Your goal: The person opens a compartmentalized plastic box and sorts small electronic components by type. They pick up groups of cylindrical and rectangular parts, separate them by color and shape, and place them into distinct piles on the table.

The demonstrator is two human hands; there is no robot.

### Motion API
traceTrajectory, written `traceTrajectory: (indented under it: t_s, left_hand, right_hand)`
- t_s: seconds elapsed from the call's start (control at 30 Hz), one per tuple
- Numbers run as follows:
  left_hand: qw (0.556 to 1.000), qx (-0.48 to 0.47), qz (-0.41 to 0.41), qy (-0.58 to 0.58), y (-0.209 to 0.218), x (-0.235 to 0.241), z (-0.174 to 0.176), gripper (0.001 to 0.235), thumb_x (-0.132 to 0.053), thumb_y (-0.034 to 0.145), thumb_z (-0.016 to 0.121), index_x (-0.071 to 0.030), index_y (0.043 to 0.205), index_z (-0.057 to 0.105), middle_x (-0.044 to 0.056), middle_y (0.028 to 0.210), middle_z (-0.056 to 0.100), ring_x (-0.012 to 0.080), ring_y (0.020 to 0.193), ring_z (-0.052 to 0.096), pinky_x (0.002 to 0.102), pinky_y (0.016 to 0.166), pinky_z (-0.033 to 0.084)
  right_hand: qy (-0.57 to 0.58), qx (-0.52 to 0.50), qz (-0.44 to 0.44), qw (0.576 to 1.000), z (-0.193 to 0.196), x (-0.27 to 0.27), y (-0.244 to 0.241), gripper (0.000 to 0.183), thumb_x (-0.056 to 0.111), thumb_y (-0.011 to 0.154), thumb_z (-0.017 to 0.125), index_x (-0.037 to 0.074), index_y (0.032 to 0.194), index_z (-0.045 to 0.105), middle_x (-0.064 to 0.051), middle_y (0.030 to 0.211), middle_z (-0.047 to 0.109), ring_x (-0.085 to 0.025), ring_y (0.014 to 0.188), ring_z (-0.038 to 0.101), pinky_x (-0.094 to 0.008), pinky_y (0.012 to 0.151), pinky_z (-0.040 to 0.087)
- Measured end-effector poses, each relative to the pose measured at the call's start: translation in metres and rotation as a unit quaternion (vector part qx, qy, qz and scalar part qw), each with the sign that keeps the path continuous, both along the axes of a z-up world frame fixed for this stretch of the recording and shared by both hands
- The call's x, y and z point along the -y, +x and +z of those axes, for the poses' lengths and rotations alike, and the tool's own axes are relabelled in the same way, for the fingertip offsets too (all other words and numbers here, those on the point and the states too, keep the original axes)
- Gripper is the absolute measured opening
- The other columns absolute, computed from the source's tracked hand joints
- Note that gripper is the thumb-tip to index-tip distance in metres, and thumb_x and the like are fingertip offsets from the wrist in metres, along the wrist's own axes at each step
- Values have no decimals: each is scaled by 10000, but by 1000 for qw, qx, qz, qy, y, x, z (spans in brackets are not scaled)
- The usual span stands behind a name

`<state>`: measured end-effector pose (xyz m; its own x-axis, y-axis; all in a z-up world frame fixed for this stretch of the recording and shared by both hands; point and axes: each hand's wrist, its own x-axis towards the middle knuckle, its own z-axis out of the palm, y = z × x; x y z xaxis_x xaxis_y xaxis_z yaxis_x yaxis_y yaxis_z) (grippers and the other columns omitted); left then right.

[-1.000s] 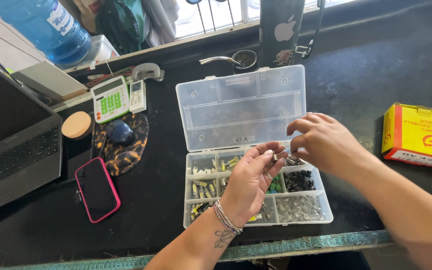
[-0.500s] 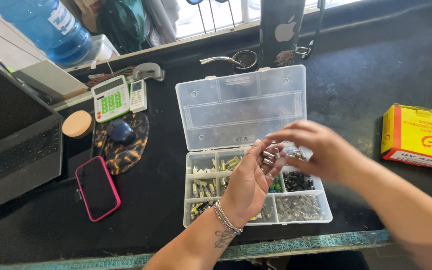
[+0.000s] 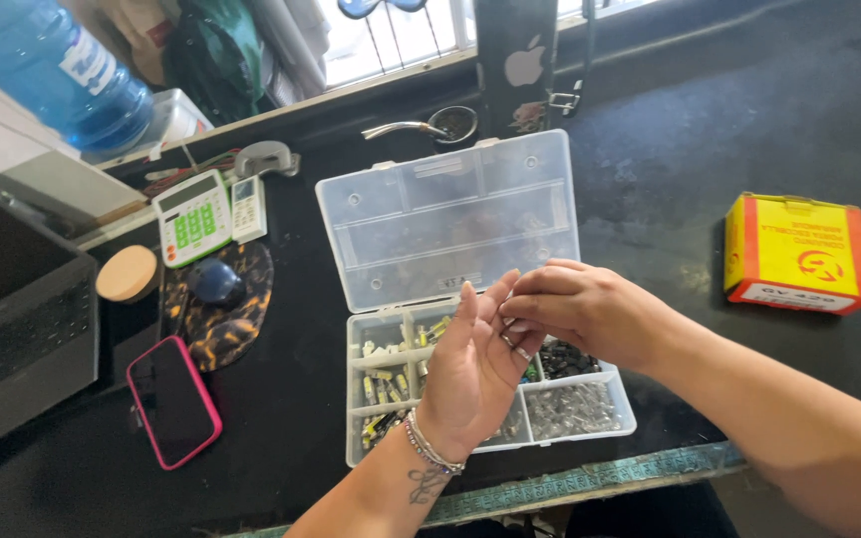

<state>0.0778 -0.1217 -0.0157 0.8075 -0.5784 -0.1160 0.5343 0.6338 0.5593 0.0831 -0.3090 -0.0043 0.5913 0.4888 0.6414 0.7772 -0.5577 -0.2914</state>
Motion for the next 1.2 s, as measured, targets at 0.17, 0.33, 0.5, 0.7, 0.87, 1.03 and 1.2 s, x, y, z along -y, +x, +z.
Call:
traceTrajectory:
  t_s: [0.17,0.33,0.5,0.7,0.87,1.03,1.2]
  left_hand:
    - [1000,-9,-16,11,-1,4,9,770,-482,973,532,24,1537,402,173,1342,583,217,1155,608,338,1036,515]
    - [1000,-4,12,20,-2,1,22,788,-418,935,624,0,1544,347,306,1457,515,346,1304,572,362,1040,537]
    - [996,-29,42,67,-4,2,32,776,-437,876,602,-45,1519,417,261,1388,584,329,1267,604,366,1033,532]
    - [985,-14,75,153,-3,2,32,714,-354,901,577,-99,1537,375,187,1265,658,286,1137,657,383,1048,538]
    - [903,225,116,347,-8,-8,37,666,-232,923,579,-146,1545,357,91,1356,621,192,1233,595,355,1115,462]
    - [584,608,226,489,22,-51,46,600,-228,999,661,-152,1519,373,163,1425,584,311,1314,578,436,1124,518]
    - [550,457,294,634,66,-134,66,491,-433,976,597,-138,1368,596,98,1393,578,256,1329,519,422,1131,379]
  right_hand:
    - [-52,-32,64,996,-3,40,17,250,103,919,719,65,1165,739,-100,1183,703,-228,1046,697,-349,986,560]
    - [-58,-206,-76,974,14,97,31,252,214,893,721,132,1115,808,-51,1104,773,-216,931,760,-353,923,589]
    - [-207,-352,-225,884,-20,135,61,207,306,905,721,207,1064,808,23,1089,800,-192,1000,737,-334,956,539]
    - [-196,-360,-180,894,-41,144,70,234,334,804,829,287,1033,826,52,1020,708,-152,787,693,-298,821,545]
    - [-197,-415,-229,858,-21,130,63,335,326,785,851,290,1117,825,64,1170,704,-176,927,701,-319,887,530]
    - [-147,-263,-211,930,-7,117,49,290,313,864,754,243,1142,798,7,1190,725,-237,930,722,-379,886,550]
    - [-40,-122,-58,990,23,75,25,105,160,875,750,136,965,799,-27,943,740,-194,823,714,-342,770,580]
